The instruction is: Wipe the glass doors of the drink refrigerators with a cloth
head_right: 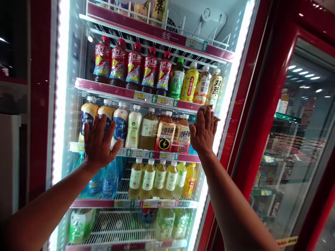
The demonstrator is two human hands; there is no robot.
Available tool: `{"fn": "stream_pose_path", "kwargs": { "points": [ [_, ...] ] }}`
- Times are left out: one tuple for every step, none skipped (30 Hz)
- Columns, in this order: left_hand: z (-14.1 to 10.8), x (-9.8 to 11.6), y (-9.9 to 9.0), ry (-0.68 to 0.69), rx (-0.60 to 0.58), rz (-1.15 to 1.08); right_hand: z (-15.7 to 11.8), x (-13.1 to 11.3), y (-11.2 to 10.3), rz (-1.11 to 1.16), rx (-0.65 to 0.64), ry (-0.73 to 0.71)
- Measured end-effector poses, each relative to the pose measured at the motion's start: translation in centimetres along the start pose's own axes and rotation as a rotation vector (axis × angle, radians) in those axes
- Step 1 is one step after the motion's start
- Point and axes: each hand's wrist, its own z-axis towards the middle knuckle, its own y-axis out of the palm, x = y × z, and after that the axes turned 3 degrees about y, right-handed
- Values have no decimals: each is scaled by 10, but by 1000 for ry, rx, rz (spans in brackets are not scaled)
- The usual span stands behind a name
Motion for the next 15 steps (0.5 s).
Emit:
{"fn": "stream_pose_path", "kwargs": {
  "points": [
    [0,0,0,1,0,-2,2,-3,3,-2,25,46],
    [0,1,-1,1,1,-4,4,-9,7,-3,54,95],
    [1,1,-1,-1,1,-7,6,-17,11,-2,79,134],
    [1,1,-1,-4,1,-10,7,-26,14,1,94,150],
    [2,1,0,-9,-2,-15,7,-35,17,2,95,142],
    [2,2,0,-14,-7,-22,6,-45,18,1,84,111],
    [2,2,0,-20,-13,-30,4,-53,17,-3,65,67],
    [3,2,0,-24,-20,-37,1,-60,16,-8,43,20],
    [3,3,0,-26,-27,-44,-3,-64,13,-14,22,-23],
    [3,3,-1,-26,-36,-50,-6,-66,9,-17,2,-60],
    [4,3,-2,-25,-45,-55,-9,-65,5,-16,-18,-90],
    [5,2,-4,-22,-55,-59,-10,-63,1,-13,-36,-110],
    [6,2,-7,-18,-62,-60,-10,-60,-1,-9,-49,-115],
    [9,0,-10,-13,-63,-58,-9,-58,-3,-5,-54,-101],
    [12,-2,-14,-7,-58,-57,-6,-56,-3,1,-49,-68]
  ]
}}
